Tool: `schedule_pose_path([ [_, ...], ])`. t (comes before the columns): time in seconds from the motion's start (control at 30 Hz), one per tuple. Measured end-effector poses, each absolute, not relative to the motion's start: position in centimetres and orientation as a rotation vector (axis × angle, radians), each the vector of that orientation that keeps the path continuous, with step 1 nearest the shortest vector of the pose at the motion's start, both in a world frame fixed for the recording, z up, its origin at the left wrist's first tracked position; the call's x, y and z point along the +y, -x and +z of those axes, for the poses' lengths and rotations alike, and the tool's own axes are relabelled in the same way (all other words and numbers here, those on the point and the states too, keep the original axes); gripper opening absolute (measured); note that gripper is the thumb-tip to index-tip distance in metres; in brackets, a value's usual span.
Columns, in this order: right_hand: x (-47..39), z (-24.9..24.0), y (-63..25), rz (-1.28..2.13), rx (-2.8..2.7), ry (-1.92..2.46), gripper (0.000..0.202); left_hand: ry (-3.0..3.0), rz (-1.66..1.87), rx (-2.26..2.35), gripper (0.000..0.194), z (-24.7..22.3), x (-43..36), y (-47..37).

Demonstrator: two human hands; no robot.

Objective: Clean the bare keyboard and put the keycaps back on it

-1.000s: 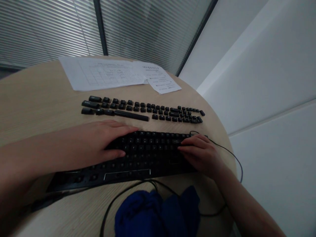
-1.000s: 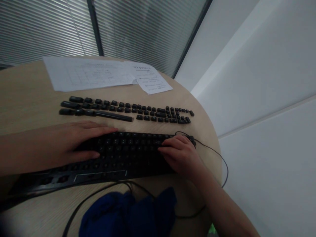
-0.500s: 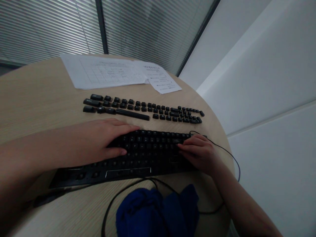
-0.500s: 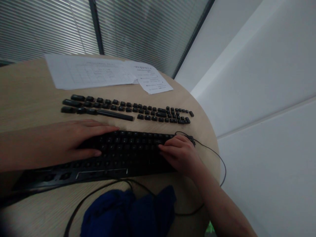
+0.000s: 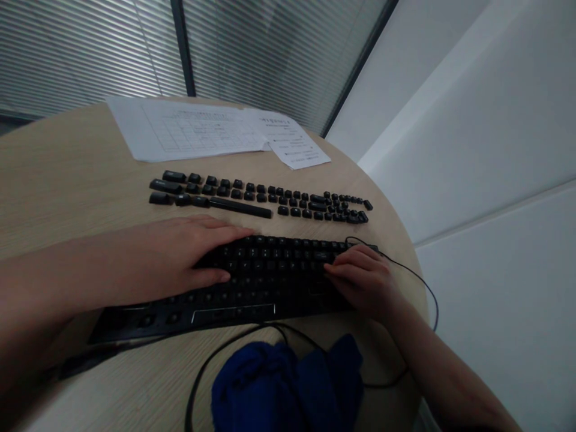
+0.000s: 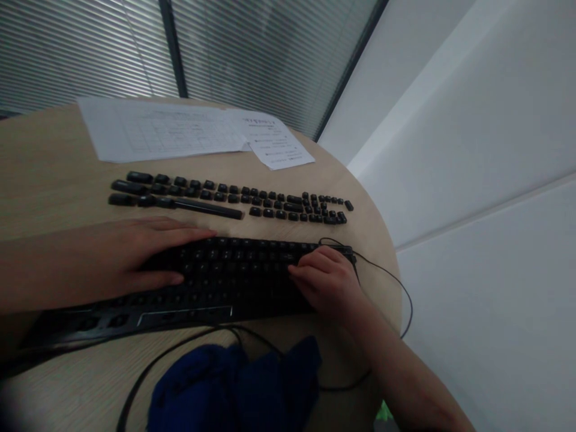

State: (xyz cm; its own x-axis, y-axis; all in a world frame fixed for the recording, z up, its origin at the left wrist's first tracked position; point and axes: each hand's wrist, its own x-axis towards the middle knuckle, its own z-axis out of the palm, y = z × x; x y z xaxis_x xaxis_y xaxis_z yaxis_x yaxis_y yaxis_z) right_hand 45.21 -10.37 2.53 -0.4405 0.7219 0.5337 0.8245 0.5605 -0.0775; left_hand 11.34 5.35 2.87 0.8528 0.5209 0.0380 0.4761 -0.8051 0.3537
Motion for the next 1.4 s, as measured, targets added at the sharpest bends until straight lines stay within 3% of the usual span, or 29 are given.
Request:
schedule_pose_path([
  [1.07,-10.54,2.66,-45.87,-0.271,-2.34,1.268,0.014,-2.675,0.1,0.757,0.064,3.81,4.98,-11.71],
  [1.4,-10.49,2.98,-45.18,-0.127,-2.295,1.364,0.014,-2.668,0.114,0.78,0.063,3.42,5.14,-11.57],
])
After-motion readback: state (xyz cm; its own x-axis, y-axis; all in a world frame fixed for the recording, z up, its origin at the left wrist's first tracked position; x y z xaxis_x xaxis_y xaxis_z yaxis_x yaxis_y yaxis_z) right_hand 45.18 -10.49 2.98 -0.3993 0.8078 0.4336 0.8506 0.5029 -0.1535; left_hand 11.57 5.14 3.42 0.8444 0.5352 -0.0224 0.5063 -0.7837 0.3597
